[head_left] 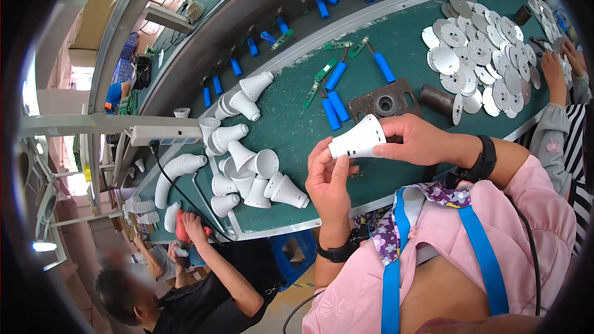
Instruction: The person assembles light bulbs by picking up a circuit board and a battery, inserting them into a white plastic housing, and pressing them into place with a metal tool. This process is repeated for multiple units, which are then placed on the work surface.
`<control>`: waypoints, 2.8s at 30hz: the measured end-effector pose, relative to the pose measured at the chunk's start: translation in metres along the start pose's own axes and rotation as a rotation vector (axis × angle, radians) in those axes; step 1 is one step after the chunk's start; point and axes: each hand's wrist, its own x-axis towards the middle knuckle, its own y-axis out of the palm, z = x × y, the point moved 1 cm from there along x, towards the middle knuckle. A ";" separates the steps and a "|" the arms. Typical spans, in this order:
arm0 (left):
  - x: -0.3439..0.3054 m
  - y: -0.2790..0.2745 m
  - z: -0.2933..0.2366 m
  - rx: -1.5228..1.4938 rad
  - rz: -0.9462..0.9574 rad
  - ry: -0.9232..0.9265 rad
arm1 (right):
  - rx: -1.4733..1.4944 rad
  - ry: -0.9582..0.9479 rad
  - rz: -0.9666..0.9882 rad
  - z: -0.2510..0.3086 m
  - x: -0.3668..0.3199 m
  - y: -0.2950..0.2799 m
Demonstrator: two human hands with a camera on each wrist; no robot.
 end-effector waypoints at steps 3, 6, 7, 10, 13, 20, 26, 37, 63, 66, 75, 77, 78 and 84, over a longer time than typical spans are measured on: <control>0.002 -0.003 0.006 -0.032 0.006 -0.088 | -0.066 0.040 0.034 0.012 -0.001 -0.001; 0.005 -0.006 0.015 -0.224 0.002 -0.198 | -0.497 -0.080 0.068 0.009 -0.003 -0.009; 0.006 -0.006 0.016 -0.278 -0.017 -0.220 | -0.498 -0.079 0.066 0.005 -0.004 -0.011; 0.009 -0.004 0.016 -0.363 -0.033 -0.261 | -1.021 -0.322 -0.112 0.011 -0.003 -0.017; 0.010 -0.005 0.018 -0.415 -0.015 -0.278 | -1.332 -0.361 -0.243 0.027 0.000 -0.020; 0.015 0.000 0.022 -0.566 0.038 -0.318 | -1.251 -0.577 -0.151 0.039 0.000 -0.015; 0.015 0.010 0.035 -0.723 0.149 -0.411 | -0.815 -0.541 -0.132 0.021 0.008 -0.031; 0.036 0.039 0.019 -0.125 0.318 -0.292 | -1.035 -0.482 0.030 0.046 0.022 -0.060; 0.060 0.058 0.003 -0.438 0.483 -0.541 | -1.311 -0.375 0.321 0.060 0.043 -0.059; 0.062 0.067 0.004 -0.196 0.393 -0.522 | -1.349 -0.403 0.303 0.058 0.044 -0.059; 0.062 0.070 0.002 -0.242 0.362 -0.499 | -0.927 -0.398 -0.073 0.047 0.010 -0.085; 0.062 0.071 0.003 -0.241 0.355 -0.497 | -0.957 -0.161 -0.480 0.012 -0.022 -0.087; 0.062 0.071 0.003 -0.236 0.354 -0.497 | -0.959 -0.161 -0.482 -0.003 -0.036 -0.083; 0.061 0.070 0.004 -0.244 0.360 -0.472 | -1.384 0.020 -0.330 -0.045 -0.060 -0.070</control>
